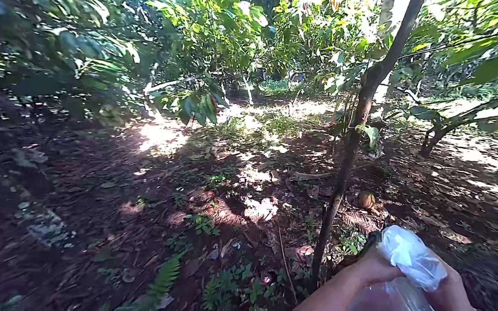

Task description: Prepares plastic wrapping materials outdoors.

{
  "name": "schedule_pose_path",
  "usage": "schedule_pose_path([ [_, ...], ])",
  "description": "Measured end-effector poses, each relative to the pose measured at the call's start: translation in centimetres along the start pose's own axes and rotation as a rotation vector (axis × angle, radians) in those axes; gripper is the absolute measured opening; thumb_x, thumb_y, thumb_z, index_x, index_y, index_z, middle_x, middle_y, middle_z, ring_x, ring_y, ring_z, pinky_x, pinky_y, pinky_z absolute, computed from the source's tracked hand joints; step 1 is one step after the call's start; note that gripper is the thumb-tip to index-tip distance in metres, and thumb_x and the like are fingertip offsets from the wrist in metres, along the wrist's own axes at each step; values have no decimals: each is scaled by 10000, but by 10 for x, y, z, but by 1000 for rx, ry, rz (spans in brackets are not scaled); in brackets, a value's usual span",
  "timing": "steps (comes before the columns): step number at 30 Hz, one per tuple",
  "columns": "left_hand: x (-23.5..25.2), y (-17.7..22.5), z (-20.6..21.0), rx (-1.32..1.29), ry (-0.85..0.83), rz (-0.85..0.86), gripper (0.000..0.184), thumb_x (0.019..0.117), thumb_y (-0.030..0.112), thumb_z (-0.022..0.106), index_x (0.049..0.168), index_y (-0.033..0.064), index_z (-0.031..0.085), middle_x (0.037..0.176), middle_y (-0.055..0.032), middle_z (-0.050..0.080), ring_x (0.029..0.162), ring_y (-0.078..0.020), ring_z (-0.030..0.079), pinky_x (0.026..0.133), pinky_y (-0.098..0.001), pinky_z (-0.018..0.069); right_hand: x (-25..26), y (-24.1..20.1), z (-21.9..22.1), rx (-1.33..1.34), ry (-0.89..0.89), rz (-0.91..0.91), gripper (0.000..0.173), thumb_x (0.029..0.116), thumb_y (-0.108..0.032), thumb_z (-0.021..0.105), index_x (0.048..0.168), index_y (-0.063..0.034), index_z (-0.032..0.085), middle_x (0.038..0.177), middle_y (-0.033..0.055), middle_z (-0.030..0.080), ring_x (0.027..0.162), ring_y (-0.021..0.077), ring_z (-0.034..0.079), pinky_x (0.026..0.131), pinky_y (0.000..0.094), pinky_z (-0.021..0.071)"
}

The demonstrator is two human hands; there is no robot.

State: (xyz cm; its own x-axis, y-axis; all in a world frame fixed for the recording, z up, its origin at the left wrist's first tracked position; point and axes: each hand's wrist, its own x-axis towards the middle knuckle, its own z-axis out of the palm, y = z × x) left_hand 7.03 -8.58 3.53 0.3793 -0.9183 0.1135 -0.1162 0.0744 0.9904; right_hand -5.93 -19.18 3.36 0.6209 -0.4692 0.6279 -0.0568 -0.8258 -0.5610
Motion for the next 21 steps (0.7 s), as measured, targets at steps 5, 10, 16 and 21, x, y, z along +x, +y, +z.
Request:
schedule_pose_path([
  [5,1,-14,0,147,21,269,542,804,-12,772,1265,-200,556,1211,-316,645,1175,-297,630,1068,-382,467,-17,15,1,54,42,10,438,783,-167,722,1073,158,676,1011,273,712,943,316,712,904,463,556],
  [10,7,-20,-2,210,21,362,498,783,-19,777,1203,-209,589,1137,-311,674,1107,-283,663,1031,-371,494,-17,17,5,99,97,-8,377,780,-196,695,1019,94,727,999,191,714,951,166,683,919,286,532],
  [16,8,-17,-1,289,32,404,360,781,10,788,1071,-162,664,1005,-251,713,979,-254,697,938,-383,536,-16,16,11,42,141,-7,469,777,-239,704,1062,133,690,1000,232,719,927,245,710,900,373,557],
  [21,5,-21,1,346,84,351,368,775,30,800,1070,-150,672,1012,-256,715,988,-287,700,953,-423,535,-20,15,17,70,175,66,482,772,-245,709,1061,140,689,995,232,721,929,225,710,904,354,553],
])
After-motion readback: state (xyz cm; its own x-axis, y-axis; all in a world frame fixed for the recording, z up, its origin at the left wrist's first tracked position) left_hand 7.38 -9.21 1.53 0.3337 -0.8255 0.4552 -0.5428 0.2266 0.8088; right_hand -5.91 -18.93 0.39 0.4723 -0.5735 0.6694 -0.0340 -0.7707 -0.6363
